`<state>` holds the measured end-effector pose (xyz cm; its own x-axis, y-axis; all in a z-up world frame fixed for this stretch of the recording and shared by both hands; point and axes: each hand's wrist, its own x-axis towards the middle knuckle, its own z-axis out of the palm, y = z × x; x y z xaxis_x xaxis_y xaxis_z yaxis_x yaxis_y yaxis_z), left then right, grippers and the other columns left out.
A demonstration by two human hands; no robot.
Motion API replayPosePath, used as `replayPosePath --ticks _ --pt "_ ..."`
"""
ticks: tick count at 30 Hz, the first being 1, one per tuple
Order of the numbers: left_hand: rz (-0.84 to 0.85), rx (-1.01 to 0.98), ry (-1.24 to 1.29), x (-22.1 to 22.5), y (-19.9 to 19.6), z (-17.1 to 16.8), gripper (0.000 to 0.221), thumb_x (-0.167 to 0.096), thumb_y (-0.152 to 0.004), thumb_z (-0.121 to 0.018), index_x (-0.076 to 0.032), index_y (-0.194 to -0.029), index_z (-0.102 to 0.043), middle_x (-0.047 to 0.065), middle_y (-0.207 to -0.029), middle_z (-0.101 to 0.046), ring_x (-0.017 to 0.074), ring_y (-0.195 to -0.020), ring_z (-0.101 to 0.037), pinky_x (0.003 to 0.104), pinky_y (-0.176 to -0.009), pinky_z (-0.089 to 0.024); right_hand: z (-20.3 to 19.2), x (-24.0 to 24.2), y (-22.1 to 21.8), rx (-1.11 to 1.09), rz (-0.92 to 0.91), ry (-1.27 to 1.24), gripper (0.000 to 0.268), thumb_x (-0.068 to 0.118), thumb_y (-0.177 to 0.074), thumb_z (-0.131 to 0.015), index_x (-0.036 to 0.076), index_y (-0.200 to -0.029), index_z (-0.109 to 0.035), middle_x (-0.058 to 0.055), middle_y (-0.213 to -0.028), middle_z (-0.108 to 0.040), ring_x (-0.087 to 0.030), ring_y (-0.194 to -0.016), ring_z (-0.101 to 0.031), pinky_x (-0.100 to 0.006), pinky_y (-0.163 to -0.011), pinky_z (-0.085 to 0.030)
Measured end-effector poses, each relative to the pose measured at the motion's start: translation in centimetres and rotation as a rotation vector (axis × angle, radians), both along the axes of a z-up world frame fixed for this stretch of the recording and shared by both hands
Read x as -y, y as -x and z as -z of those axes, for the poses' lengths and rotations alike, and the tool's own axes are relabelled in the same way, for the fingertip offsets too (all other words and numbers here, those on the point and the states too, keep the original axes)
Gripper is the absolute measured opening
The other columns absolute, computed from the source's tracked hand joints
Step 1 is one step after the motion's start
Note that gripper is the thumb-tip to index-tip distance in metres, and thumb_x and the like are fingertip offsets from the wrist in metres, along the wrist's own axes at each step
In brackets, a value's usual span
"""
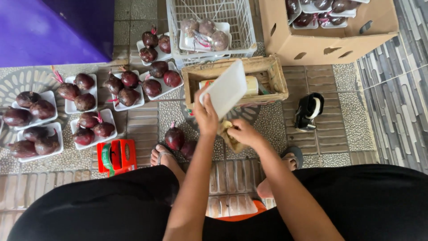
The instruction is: The person wipes two dark purple fruits with a cloth, places them into a white styrofoam tray, and then wraps the tray with plastic film. The person seals the wrapped tray and places it into a cardboard box.
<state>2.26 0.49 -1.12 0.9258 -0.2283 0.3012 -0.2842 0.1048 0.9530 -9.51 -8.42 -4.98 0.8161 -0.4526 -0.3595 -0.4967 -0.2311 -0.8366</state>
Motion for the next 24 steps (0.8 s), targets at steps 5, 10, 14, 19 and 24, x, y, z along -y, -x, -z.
replayPosePath --ticks 5,10,14,19,24 --pt "0.197 -0.004 -0.427 -2.0 -5.6 2.3 0.031 -0.033 -0.101 -0.064 -0.015 -0.126 -0.068 0.02 -0.109 -0.07 0.043 -0.108 -0.068 0.053 -0.093 -0.053 -6.6 4.8 3.3 -0.307 0.156 0.111 0.035 0.032 -0.08 -0.067 0.013 -0.106 -0.079 -0.013 -0.098 -0.078 -0.03 -0.097 -0.074 -0.043 -0.085 -0.057" --pt "0.403 -0.2 -0.936 -2.7 -3.6 11.3 0.059 -0.04 -0.085 -0.079 -0.017 -0.137 -0.063 0.017 -0.119 -0.073 0.0411 -0.114 -0.068 0.055 -0.096 -0.055 -5.6 11.1 6.4 -0.401 0.291 0.111 0.044 0.04 -0.076 -0.071 0.016 -0.112 -0.075 -0.012 -0.115 -0.075 -0.03 -0.113 -0.069 -0.044 -0.094 -0.055" --pt "0.387 -0.276 -1.111 -2.6 -0.1 14.1 0.058 -0.041 -0.088 -0.078 -0.015 -0.138 -0.062 0.014 -0.124 -0.07 0.0363 -0.117 -0.068 0.053 -0.095 -0.057 -3.9 11.0 5.6 -0.531 0.308 0.131 0.081 0.04 -0.09 -0.067 0.004 -0.157 -0.039 -0.024 -0.157 -0.043 -0.038 -0.145 -0.041 -0.053 -0.115 -0.04" --pt "0.353 -0.4 -1.099 -1.3 1.0 14.8 0.058 -0.042 -0.094 -0.072 -0.015 -0.143 -0.06 0.016 -0.132 -0.068 0.0354 -0.123 -0.065 0.052 -0.099 -0.056 4.6 13.4 7.1 -0.622 0.352 0.272 0.081 0.039 -0.091 -0.069 0.009 -0.158 -0.036 -0.017 -0.15 -0.052 -0.033 -0.139 -0.05 -0.052 -0.11 -0.045" --pt "0.33 -0.296 -1.111 -1.8 0.3 12.7 0.065 -0.043 -0.095 -0.072 -0.014 -0.147 -0.046 0.019 -0.144 -0.054 0.0396 -0.134 -0.053 0.058 -0.106 -0.05 3.1 11.3 7.3 -0.545 0.42 0.346 0.061 0.029 -0.098 -0.06 -0.005 -0.146 -0.042 -0.027 -0.133 -0.06 -0.043 -0.127 -0.059 -0.057 -0.102 -0.05"
